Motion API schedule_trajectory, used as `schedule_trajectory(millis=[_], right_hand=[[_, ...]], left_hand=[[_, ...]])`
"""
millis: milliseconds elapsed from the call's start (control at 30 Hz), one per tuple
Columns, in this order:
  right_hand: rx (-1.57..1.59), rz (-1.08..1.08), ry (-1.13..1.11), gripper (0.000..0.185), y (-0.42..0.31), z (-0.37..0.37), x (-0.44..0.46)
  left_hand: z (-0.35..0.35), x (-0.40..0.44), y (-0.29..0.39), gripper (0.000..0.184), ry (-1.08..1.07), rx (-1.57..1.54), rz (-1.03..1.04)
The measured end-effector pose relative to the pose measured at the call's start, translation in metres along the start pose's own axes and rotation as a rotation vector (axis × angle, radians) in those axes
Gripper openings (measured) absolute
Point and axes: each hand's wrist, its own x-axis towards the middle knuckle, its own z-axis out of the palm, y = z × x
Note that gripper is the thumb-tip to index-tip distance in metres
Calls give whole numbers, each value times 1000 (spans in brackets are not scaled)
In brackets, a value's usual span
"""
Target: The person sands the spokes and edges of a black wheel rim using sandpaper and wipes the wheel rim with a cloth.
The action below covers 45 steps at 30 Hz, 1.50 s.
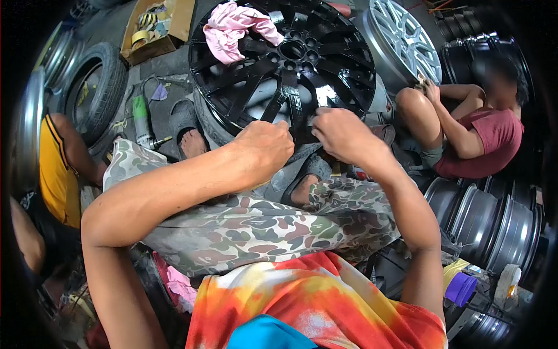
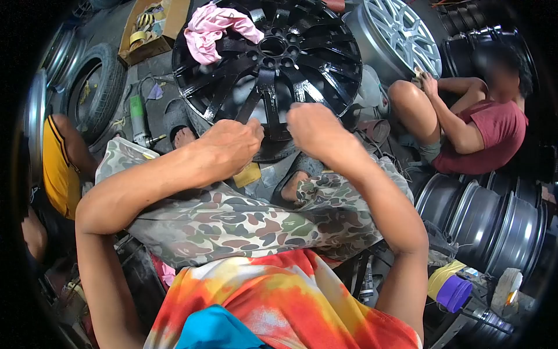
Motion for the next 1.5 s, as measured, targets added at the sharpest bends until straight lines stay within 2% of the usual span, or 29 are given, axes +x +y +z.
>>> schedule_trajectory(millis=[67,167,200,233,300,333,367,433,467,533,567,667,767,900,967,1033,1067,1100,1133,1267,1333,1500], right_hand=[[150,8,-49,20,11,-24,-22],[271,162,205,17,25,-41,-47],[256,257,224,18,28,-44,-49],[255,257,227,18,27,-43,-46],[311,151,360,19,23,-33,-35],[237,-27,413,20,23,-25,-27],[230,-84,335,22,19,-21,-21],[-24,-266,258,25,23,-13,-12],[-22,-275,254,25,25,-12,-11],[-267,-395,143,24,30,-16,-10],[-411,-410,92,25,37,-23,-6],[-546,-388,175,23,51,-36,40],[-478,-415,174,22,61,-32,75],[-396,-460,34,18,41,-47,18],[-472,-438,-12,20,36,-57,18],[-575,-411,113,21,49,-53,48],[-593,-366,86,21,54,-50,67],[-584,-408,110,21,54,-49,82],[-607,-405,100,20,53,-46,82],[-518,-410,-32,21,47,-51,30],[-537,-406,24,23,54,-54,36],[-540,-379,139,25,65,-46,76]], left_hand=[[0,-3,-4,21,-3,-5,-7],[5,0,-6,22,37,-32,-1],[4,0,-5,21,84,-62,-11],[3,2,-4,21,85,-60,-11],[2,5,4,18,148,-21,42],[2,7,8,18,148,-20,38],[2,9,13,18,152,-36,60],[3,8,23,20,165,-81,103],[4,7,28,19,172,-54,112],[6,4,31,19,183,-38,112],[8,3,32,17,165,-46,129],[0,3,35,15,109,-74,156],[-6,2,39,15,95,-59,156],[-12,-13,35,19,136,-86,106],[-14,-12,33,20,94,-40,100],[-17,-12,34,21,50,29,95],[-14,-10,39,22,48,10,106],[-11,-11,42,22,47,-14,111],[-6,-17,41,22,134,-48,140],[-11,-28,28,16,232,-183,145],[-26,-26,25,14,21,-105,79],[-12,-18,20,15,20,-166,79]])
